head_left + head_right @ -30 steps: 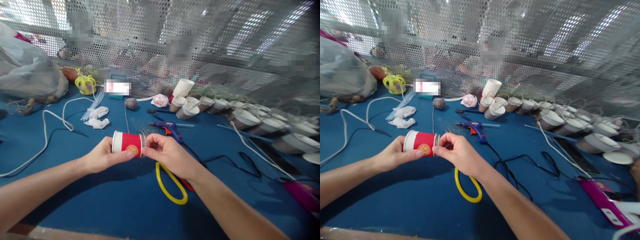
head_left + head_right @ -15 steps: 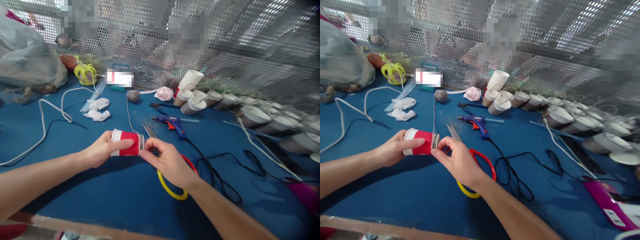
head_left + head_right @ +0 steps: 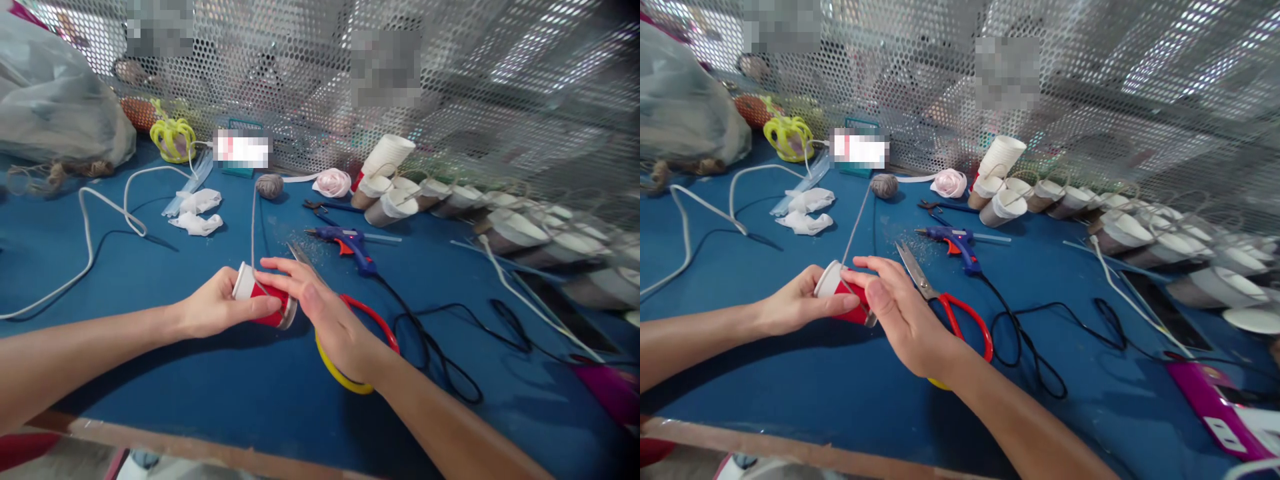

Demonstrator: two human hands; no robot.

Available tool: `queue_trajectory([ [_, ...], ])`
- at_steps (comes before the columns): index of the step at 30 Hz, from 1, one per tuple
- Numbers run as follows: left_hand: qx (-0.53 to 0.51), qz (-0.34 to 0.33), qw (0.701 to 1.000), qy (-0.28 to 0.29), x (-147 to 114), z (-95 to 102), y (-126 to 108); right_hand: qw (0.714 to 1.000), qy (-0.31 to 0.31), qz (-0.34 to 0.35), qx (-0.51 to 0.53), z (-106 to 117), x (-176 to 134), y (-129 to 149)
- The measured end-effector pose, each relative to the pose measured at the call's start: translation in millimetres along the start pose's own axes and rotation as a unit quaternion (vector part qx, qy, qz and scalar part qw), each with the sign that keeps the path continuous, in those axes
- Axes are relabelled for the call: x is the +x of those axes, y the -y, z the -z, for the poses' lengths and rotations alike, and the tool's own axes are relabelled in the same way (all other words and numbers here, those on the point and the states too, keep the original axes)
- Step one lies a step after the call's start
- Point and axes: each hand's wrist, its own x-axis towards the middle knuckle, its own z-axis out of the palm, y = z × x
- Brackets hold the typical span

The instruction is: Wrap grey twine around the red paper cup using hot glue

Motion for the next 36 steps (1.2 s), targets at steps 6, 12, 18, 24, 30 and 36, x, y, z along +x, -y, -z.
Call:
queue_trajectory([
  [6,0.003,0.039,0.997,-0.074,4.7,-1.8,1.0,0.999,-0.031,-0.022,-0.02,13.0,5.1,0.2],
  [12,0.029,0.052,0.996,-0.069,3.7,3.4,-2.6,0.896,-0.224,-0.256,-0.285,86.1,18.2,-30.5],
  [18,0.076,0.061,0.993,-0.064,5.4,7.3,-4.6,0.88,-0.135,-0.358,-0.282,105.5,30.2,-76.7],
  [24,0.114,0.052,0.99,-0.067,6.3,10.7,-7.7,0.902,-0.187,-0.353,-0.167,97.3,26.0,-72.2],
  [30,0.141,0.06,0.986,-0.071,7.2,14.4,-9.9,0.947,-0.159,-0.274,0.056,83.3,1.6,-21.9],
  [36,0.148,0.06,0.985,-0.062,8.2,15.2,-10.8,0.968,-0.048,-0.238,0.062,52.5,-17.8,3.8],
])
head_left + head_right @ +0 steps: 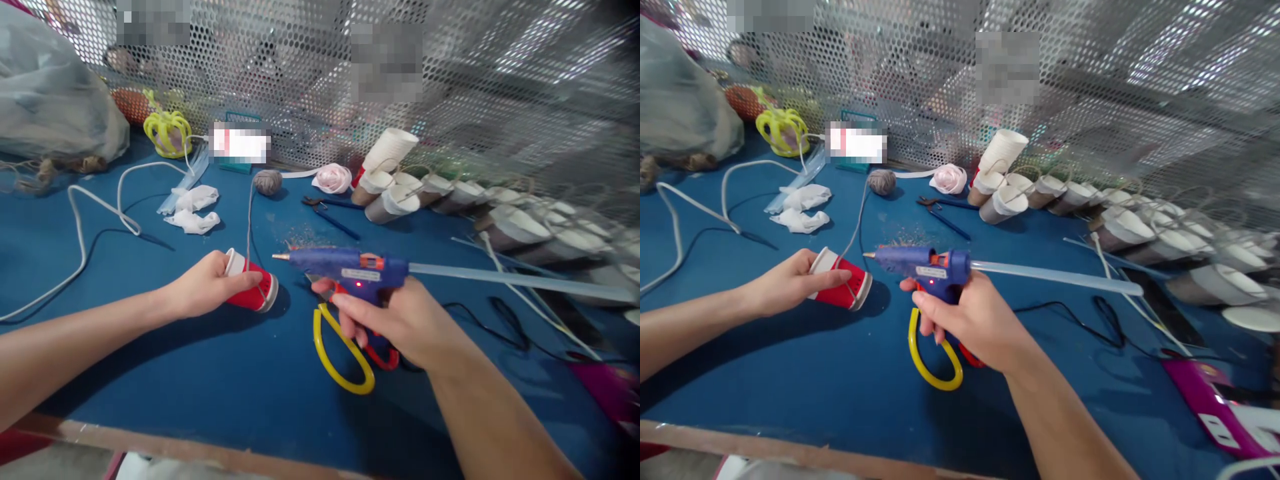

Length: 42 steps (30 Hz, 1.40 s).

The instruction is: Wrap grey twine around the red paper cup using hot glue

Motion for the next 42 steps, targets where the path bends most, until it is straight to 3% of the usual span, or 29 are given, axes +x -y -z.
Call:
queue_trajectory([
  [4,-0.016,0.014,1.0,-0.012,1.4,0.2,-0.9,0.99,-0.037,-0.001,-0.137,-8.4,-13.3,-4.2],
  [9,-0.043,0.03,0.998,-0.019,4.4,0.4,2.7,0.956,-0.048,0.137,-0.255,-8.8,-23.2,-9.2],
  [12,-0.053,0.04,0.998,-0.023,5.6,0.7,4.7,0.944,-0.045,0.161,-0.284,-9.0,-24.3,-7.7],
  [21,-0.048,0.034,0.998,-0.034,4.7,0.0,4.0,0.96,-0.023,0.111,-0.256,-10.9,-25.3,-7.9],
  [27,-0.043,0.032,0.998,-0.043,5.5,-1.4,3.3,0.936,-0.048,0.189,-0.292,-12.4,-27.7,-12.8],
  [31,-0.035,0.033,0.998,-0.039,5.9,-1.1,3.4,0.926,-0.058,0.206,-0.31,-13.6,-27.1,-11.3],
  [42,-0.033,0.03,0.999,-0.028,4.6,-1.3,5.8,0.948,-0.057,0.146,-0.277,-12.6,-28.7,-5.8],
])
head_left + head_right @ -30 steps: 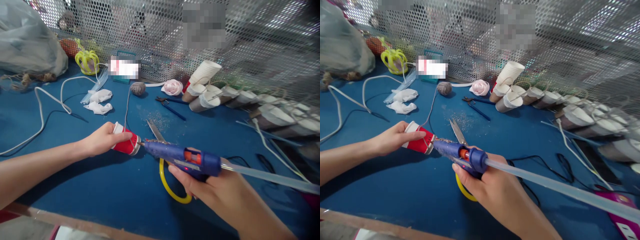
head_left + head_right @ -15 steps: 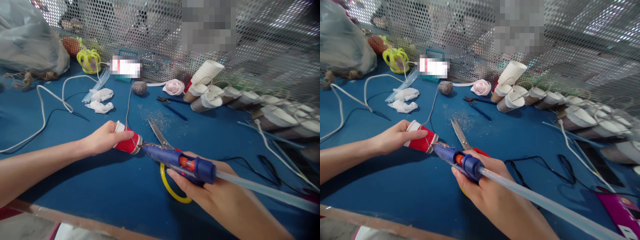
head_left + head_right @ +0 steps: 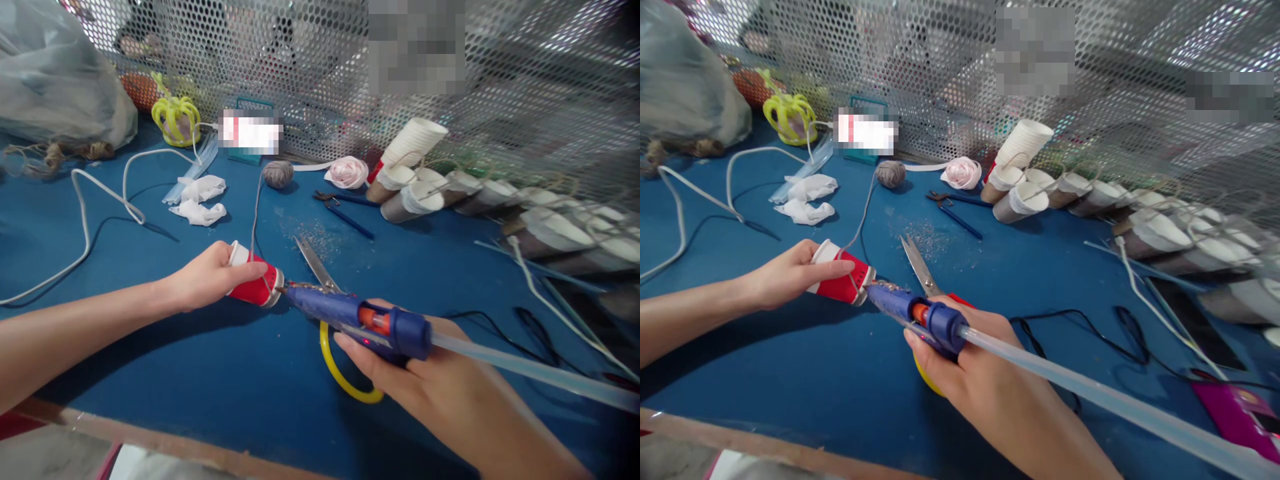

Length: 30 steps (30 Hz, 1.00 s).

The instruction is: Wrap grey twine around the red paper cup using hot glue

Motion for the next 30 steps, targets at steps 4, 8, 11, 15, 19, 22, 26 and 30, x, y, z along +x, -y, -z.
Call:
queue_trajectory([
  [4,-0.015,-0.007,1.0,0.014,-2.0,-0.3,-2.5,1.0,0.006,-0.011,-0.01,-0.1,1.4,-1.8],
  [8,-0.023,-0.019,0.999,0.023,-3.0,-0.7,-3.8,1.0,0.003,0.0,-0.029,0.7,2.1,-3.1],
  [11,-0.003,-0.036,0.999,0.021,-3.2,-0.9,-3.0,0.999,0.002,0.016,-0.041,2.2,3.3,-2.4],
  [15,0.018,-0.048,0.998,0.02,-3.8,-1.1,-1.7,0.998,-0.004,0.028,-0.05,2.3,5.9,-2.6],
  [19,0.038,-0.051,0.998,0.017,-4.5,-1.2,-2.4,0.997,-0.011,0.043,-0.064,1.1,7.7,-4.8],
  [22,0.044,-0.057,0.997,0.024,-4.7,-1.4,-3.6,0.997,-0.008,0.041,-0.07,2.2,8.2,-4.6],
  [26,0.058,-0.059,0.996,0.019,-4.9,-1.4,-3.3,0.997,-0.003,0.02,-0.075,4.2,8.0,-3.7],
  [30,0.071,-0.066,0.995,0.026,-6.0,-1.2,-1.7,0.999,0.001,-0.009,-0.044,2.9,8.4,-6.5],
])
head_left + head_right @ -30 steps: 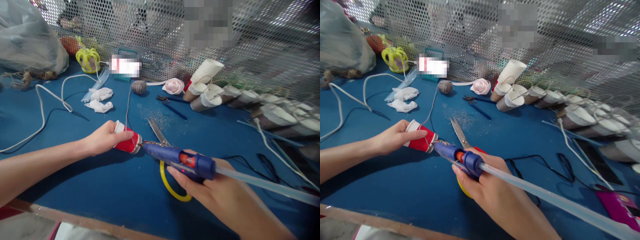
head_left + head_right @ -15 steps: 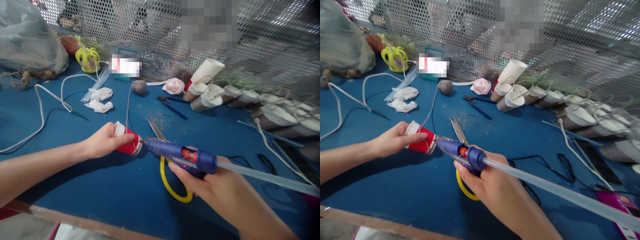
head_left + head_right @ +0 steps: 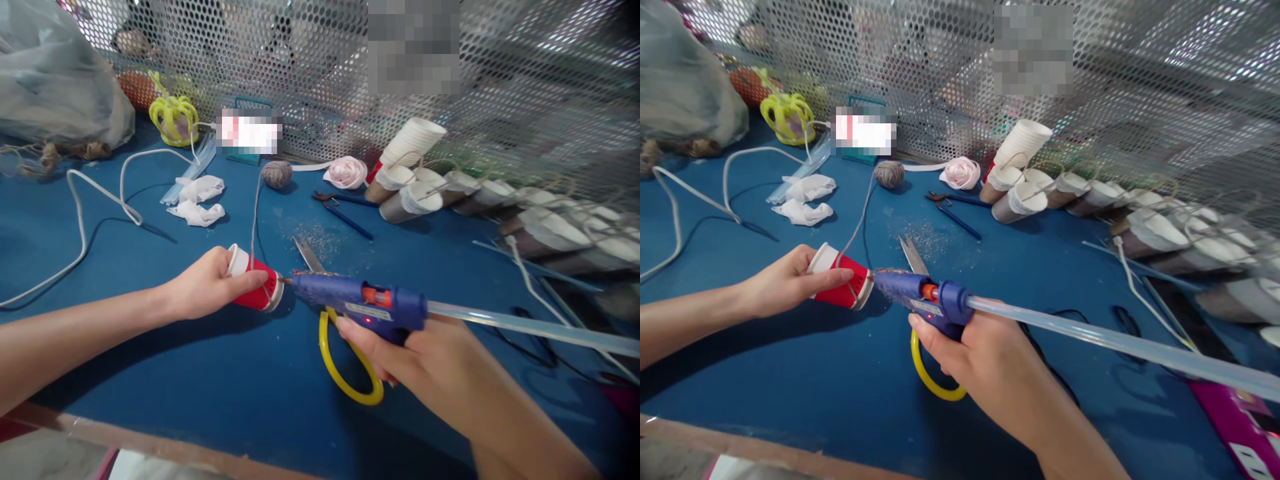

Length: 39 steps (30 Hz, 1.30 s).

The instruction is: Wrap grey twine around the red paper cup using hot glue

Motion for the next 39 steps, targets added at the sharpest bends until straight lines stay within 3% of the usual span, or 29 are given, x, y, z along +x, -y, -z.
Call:
queue_trajectory([
  [20,0.025,-0.026,0.999,0.013,-4.7,-1.2,-1.9,0.983,0.093,-0.129,0.09,5.3,20.5,10.6],
  [34,-0.005,0.002,1.0,-0.007,-0.7,-1.1,-2.4,0.994,0.027,-0.084,0.062,3.7,-2.9,10.4],
  [39,-0.036,0.01,0.999,-0.009,0.5,-0.4,-2.9,0.999,0.028,-0.022,0.031,1.8,-4.8,7.1],
])
